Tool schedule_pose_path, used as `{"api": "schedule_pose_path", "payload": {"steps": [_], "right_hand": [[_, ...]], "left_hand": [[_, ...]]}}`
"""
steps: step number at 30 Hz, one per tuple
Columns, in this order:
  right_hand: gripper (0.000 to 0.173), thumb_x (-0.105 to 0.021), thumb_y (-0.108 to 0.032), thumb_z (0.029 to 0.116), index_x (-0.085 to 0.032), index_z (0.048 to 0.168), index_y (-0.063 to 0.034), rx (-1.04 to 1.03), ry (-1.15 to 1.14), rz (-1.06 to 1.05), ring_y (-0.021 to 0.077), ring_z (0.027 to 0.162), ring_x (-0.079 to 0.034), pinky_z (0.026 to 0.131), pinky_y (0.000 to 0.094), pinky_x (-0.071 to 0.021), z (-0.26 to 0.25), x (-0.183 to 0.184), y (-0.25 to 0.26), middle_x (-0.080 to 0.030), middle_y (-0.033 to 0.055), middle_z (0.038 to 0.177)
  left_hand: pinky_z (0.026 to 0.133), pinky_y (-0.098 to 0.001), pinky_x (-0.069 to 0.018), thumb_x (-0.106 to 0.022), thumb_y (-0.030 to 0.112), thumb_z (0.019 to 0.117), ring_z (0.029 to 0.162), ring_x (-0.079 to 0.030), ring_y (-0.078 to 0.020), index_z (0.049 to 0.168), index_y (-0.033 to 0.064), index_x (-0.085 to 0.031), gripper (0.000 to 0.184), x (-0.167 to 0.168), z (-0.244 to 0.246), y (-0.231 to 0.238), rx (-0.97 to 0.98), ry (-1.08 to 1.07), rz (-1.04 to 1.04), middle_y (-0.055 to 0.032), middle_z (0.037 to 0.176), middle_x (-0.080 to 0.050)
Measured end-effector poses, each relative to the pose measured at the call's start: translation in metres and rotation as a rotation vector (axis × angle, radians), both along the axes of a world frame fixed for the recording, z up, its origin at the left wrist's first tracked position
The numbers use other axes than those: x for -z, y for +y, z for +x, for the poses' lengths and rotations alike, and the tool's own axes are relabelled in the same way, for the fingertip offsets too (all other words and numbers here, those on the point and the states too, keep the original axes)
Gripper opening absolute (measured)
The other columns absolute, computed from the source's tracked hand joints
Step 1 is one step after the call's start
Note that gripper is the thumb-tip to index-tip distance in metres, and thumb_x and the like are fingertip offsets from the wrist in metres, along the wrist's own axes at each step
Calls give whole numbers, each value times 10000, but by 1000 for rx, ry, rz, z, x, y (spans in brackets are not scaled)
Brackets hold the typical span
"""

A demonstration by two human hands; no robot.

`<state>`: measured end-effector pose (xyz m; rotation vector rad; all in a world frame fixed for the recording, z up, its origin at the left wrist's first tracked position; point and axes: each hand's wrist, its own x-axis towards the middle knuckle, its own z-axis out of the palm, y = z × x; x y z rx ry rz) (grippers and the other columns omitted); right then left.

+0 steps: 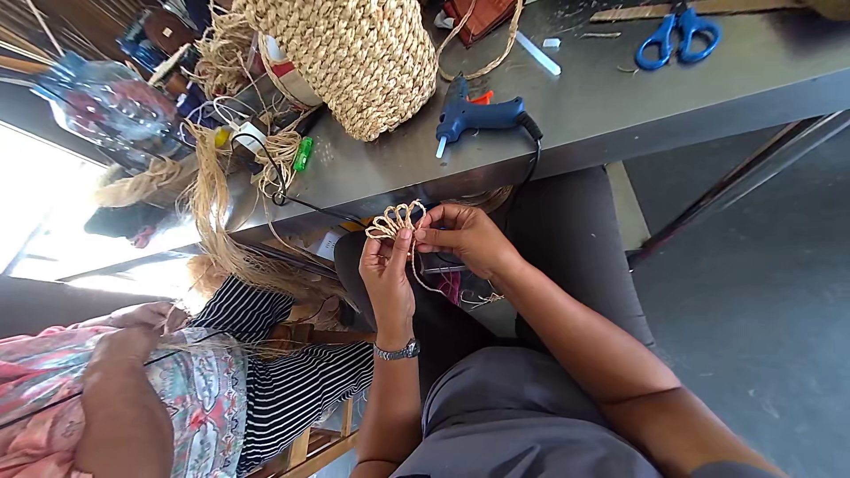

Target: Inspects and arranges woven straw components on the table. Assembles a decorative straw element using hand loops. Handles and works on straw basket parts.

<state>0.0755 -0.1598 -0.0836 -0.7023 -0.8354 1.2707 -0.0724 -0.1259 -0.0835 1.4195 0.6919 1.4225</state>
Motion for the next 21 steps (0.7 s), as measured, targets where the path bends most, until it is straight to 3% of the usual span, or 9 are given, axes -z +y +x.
{"api": "schedule_pose_path", "payload": {"steps": [6,10,12,16,21], "right_hand": [[119,-730,12,917,-679,1024,2,47,-129,42,149,771,-721,741,298,-637,-1,1,-2,-717,94,924],[316,-753,41,862,-596,1117,-58,132,-252,118,166,694,-655,601,279,-584,-1,4,-6,-669,102,938],[326,-750,56,861,-577,1111,-61,141,-265,134,162,666,-639,554,265,-565,0,3,-8,-659,102,916],[161,-732,25,898,-643,1022,-28,106,-287,105,146,678,-667,593,264,-589,4,1,-8,-690,92,880],[151,-748,8,896,-659,1017,-9,71,-273,114,148,716,-697,660,281,-617,8,4,-2,-708,88,875]], "left_hand": [[872,-321,-584,-683,110,982,930,-680,-126,1135,78,-675,157,2,-1,1,-3,34,35,-32,1025,-698],[847,-305,-578,-676,127,992,924,-669,-123,1147,79,-677,162,4,-2,1,-24,94,63,-34,1029,-692],[830,-299,-575,-670,142,998,908,-665,-122,1138,84,-683,153,4,-1,0,-35,107,67,-29,1017,-691],[866,-340,-592,-668,128,996,936,-684,-144,1139,79,-674,151,3,-1,0,-17,81,58,-39,1040,-697],[856,-342,-598,-662,102,995,904,-687,-148,1139,68,-676,149,2,-1,-2,11,76,54,-50,1018,-696]]}}
